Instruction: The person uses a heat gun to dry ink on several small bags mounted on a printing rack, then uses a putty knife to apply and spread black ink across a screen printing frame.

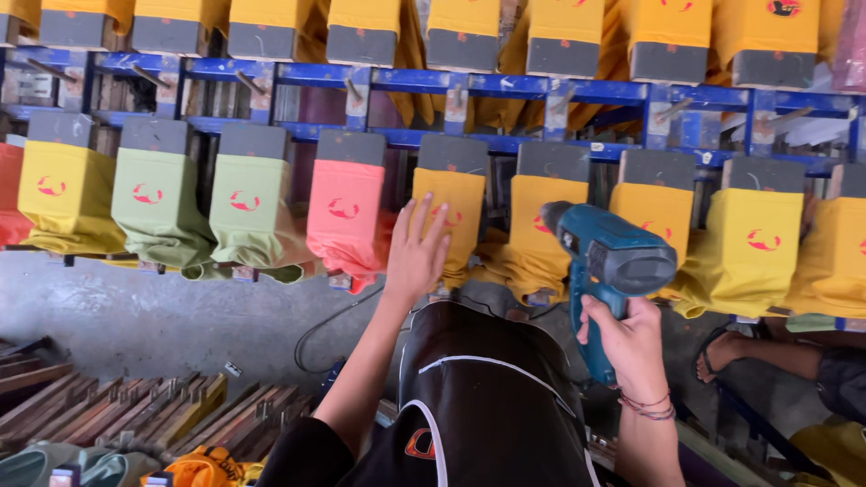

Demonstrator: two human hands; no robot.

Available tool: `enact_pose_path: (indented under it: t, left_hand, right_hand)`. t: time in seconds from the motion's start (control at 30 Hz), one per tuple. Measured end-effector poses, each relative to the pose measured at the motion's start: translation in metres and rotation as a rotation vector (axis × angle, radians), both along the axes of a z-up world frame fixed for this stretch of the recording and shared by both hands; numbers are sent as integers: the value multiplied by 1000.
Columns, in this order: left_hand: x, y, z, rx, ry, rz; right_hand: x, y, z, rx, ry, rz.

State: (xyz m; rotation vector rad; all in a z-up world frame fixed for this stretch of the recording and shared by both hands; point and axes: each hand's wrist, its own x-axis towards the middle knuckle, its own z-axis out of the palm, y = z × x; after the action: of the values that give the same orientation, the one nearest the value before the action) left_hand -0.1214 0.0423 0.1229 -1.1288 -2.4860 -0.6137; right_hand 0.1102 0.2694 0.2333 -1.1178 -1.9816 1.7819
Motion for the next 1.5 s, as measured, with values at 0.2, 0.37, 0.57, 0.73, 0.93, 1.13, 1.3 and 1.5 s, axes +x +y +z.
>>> enact_pose_path:
  t: [0.2,0.37,0.57,0.73,0.93,1.13,1.3,1.5]
  left_hand:
    - [33,59,32,285,-244,-135]
    - [67,116,-31,-123,-102,-132]
    - [82,122,-38,-212,-96,-116]
    - [88,101,-32,-94,-170,-7]
    - [94,79,-38,34,-263,-16]
    - [89,95,-53,249,-177,-115]
    - [87,116,-30,128,-162,-128]
    - [91,134,-24,-339,-230,-139]
  right_hand:
    - [19,25,17,-91,-41,71]
    - [32,53,-4,-62,-10,58]
    - [29,70,-1,-69,23,88]
    - [22,62,10,-125,30,160]
    - [28,63,4,-120,-1,198]
    - [20,61,4,-127,24,176]
    - [37,63,-3,-123,66,96]
    - [82,98,1,-88,45,-60]
